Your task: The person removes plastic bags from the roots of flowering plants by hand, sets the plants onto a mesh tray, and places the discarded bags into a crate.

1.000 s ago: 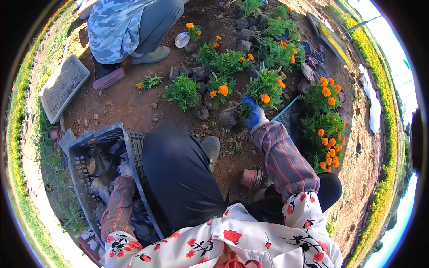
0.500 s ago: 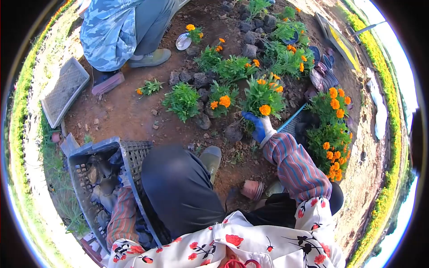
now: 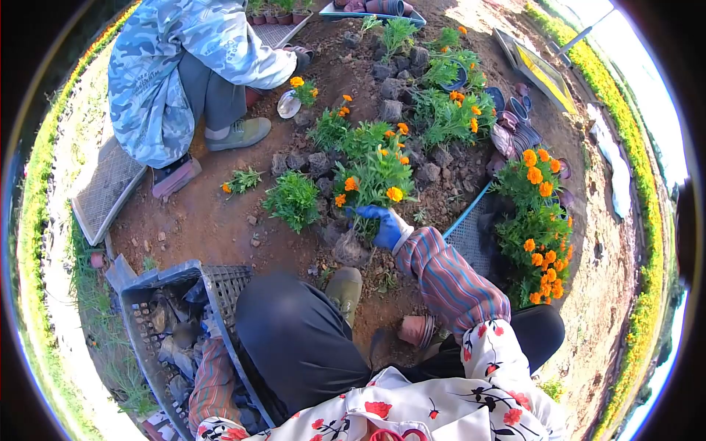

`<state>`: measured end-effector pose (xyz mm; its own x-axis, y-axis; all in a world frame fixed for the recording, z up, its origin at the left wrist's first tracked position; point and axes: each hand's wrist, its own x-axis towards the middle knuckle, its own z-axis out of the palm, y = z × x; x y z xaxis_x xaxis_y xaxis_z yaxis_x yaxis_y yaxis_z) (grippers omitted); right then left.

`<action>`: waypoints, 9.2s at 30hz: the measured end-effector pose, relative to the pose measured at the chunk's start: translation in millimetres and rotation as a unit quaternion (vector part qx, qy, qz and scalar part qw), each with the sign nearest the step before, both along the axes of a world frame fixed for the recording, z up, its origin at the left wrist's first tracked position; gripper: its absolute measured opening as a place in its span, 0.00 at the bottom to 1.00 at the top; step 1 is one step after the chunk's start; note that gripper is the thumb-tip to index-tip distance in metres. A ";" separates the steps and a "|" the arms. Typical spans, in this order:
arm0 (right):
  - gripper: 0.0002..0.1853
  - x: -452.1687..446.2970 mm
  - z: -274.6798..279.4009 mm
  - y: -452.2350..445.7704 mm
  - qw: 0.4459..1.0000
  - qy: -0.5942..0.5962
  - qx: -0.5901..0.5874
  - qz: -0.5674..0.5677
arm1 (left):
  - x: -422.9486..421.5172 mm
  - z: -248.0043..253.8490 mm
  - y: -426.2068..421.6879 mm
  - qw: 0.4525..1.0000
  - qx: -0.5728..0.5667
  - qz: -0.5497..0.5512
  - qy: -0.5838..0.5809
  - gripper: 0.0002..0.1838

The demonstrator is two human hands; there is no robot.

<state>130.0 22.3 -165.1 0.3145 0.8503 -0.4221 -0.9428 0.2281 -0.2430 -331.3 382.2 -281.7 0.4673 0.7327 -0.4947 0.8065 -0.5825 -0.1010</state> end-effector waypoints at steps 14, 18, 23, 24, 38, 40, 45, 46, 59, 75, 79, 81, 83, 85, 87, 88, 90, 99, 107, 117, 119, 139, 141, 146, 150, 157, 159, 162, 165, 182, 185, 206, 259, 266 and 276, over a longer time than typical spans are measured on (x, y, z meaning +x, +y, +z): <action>0.31 9.9 0.0 14.0 0.594 -0.559 -0.578 0.018 | -3.6 21.2 10.8 0.999 -0.011 0.001 0.038 0.23; 0.23 22.6 19.6 32.6 0.767 -0.403 -0.500 -0.003 | 11.2 71.9 4.0 0.995 -0.048 0.011 0.081 0.24; 0.24 13.8 -5.5 21.0 0.755 -0.441 -0.484 -0.016 | 77.6 237.9 -63.6 0.997 -0.020 -0.078 0.009 0.24; 0.26 11.2 -45.9 22.1 0.629 -0.605 -0.466 -0.145 | 72.9 245.3 -61.0 0.996 0.002 -0.088 -0.007 0.24; 0.29 24.9 0.7 1.6 0.707 -0.457 -0.540 0.012 | 317.7 338.3 -131.4 0.874 -0.291 -0.256 -0.293 0.12; 0.28 37.0 -10.7 -4.1 0.711 -0.455 -0.536 -0.024 | 351.1 280.0 -137.6 0.836 -0.211 -0.436 -0.256 0.14; 0.29 35.2 -35.9 -14.4 0.700 -0.469 -0.538 0.000 | 372.9 171.7 -225.4 0.830 -0.230 -0.477 -0.177 0.25; 0.28 31.6 -16.8 -20.2 0.697 -0.478 -0.534 0.018 | 375.6 158.3 -238.9 0.843 -0.194 -0.463 -0.191 0.24; 0.17 31.9 -46.7 27.9 0.659 -0.472 -0.572 -0.122 | 433.1 103.3 -212.7 0.876 -0.086 -0.395 -0.262 0.23; 0.22 -64.3 -27.8 -259.8 0.533 -0.326 -0.671 -0.400 | 430.6 83.8 -251.9 0.845 -0.132 -0.389 -0.342 0.20; 0.41 -30.4 -8.3 -302.7 0.515 -0.243 -0.776 -0.272 | 438.1 122.8 -249.4 0.876 -0.198 -0.342 -0.276 0.17; 0.44 -11.6 0.6 -307.3 0.487 -0.247 -0.794 -0.267 | 432.6 148.8 -251.9 0.873 -0.329 -0.278 -0.229 0.14; 0.47 6.1 -4.8 -306.1 0.491 -0.238 -0.790 -0.280 | 430.5 149.5 -237.4 0.871 -0.326 -0.290 -0.226 0.11; 0.47 21.2 -3.7 -297.3 0.478 -0.249 -0.766 -0.351 | 434.3 157.4 -230.8 0.840 -0.350 -0.364 -0.199 0.10; 0.48 27.7 -3.7 -286.3 0.494 -0.292 -0.763 -0.299 | 433.2 165.2 -217.9 0.861 -0.349 -0.333 -0.161 0.10; 0.48 26.4 -3.7 -282.7 0.497 -0.330 -0.765 -0.241 | 432.6 165.5 -208.3 0.849 -0.347 -0.362 -0.167 0.10; 0.49 26.6 -8.6 -279.8 0.499 -0.358 -0.758 -0.218 | 432.1 180.0 -208.6 0.850 -0.376 -0.336 -0.152 0.13; 0.43 39.9 -22.6 -290.2 0.512 -0.368 -0.745 -0.219 | 433.5 313.4 -250.9 0.806 -0.260 -0.512 -0.144 0.18; 0.28 69.2 -7.7 -288.2 0.509 -0.347 -0.768 -0.173 | 380.4 412.8 -346.3 0.689 -0.101 -0.706 -0.130 0.25; 0.10 35.9 -15.4 -296.5 0.685 -0.349 -0.440 -0.465 | 375.3 373.6 -348.2 0.703 -0.203 -0.663 -0.157 0.22; 0.11 18.7 47.0 -287.0 0.728 -0.350 -0.381 -0.449 | 380.3 359.7 -349.2 0.720 -0.236 -0.615 -0.218 0.21; 0.17 -87.6 251.9 -261.0 0.865 -0.358 -0.072 -0.344 | 387.3 349.9 -428.9 0.464 -0.855 -0.123 -0.196 0.33; 0.16 -81.3 249.4 -266.7 0.904 -0.253 -0.025 -0.344 | 384.6 350.1 -434.1 0.479 -0.840 -0.102 -0.231 0.31; 0.13 -63.8 236.9 -259.6 0.850 -0.256 -0.028 -0.460 | 404.7 331.4 -449.6 0.515 -0.796 -0.181 -0.261 0.26; 0.09 -88.1 253.5 -261.5 0.768 -0.368 -0.244 -0.465 | 405.6 335.2 -475.3 0.434 -0.874 -0.102 -0.192 0.22; 0.06 -103.8 244.7 -290.9 0.755 -0.373 -0.183 -0.507 | 406.6 324.0 -503.3 0.522 -0.803 -0.181 -0.223 0.21; 0.06 -106.7 250.3 -293.5 0.753 -0.368 -0.180 -0.515 | 405.9 321.2 -506.6 0.538 -0.789 -0.192 -0.228 0.21; 0.05 -118.7 259.0 -298.9 0.747 -0.363 -0.174 -0.529 | 405.3 317.7 -510.7 0.557 -0.770 -0.208 -0.231 0.21; 0.05 -122.0 266.7 -302.6 0.743 -0.355 -0.171 -0.541 | 405.3 312.9 -514.0 0.569 -0.757 -0.221 -0.232 0.21; 0.08 -72.6 281.5 -306.4 0.628 -0.240 -0.012 -0.740 | 449.0 303.6 -418.3 0.601 -0.676 -0.290 -0.314 0.20; 0.13 -78.5 291.6 -347.4 0.767 -0.146 0.100 -0.616 | 465.3 277.3 -379.7 0.600 -0.641 -0.294 -0.378 0.11; 0.08 -56.1 266.5 -286.8 0.778 -0.194 0.043 -0.596 | 402.1 331.7 -457.2 0.466 -0.853 -0.109 -0.208 0.15; 0.10 -73.2 156.7 -204.4 0.909 -0.177 -0.226 -0.301 | 414.8 369.1 -287.7 0.454 -0.697 -0.046 -0.552 0.07; 0.12 -64.3 103.5 -240.6 0.811 -0.393 -0.397 -0.174 | 397.7 382.0 -185.3 0.436 -0.713 -0.062 -0.546 0.13; 0.09 -43.1 80.7 -166.5 0.790 -0.487 -0.349 -0.127 | 376.2 395.6 -170.4 0.453 -0.679 0.085 -0.572 0.13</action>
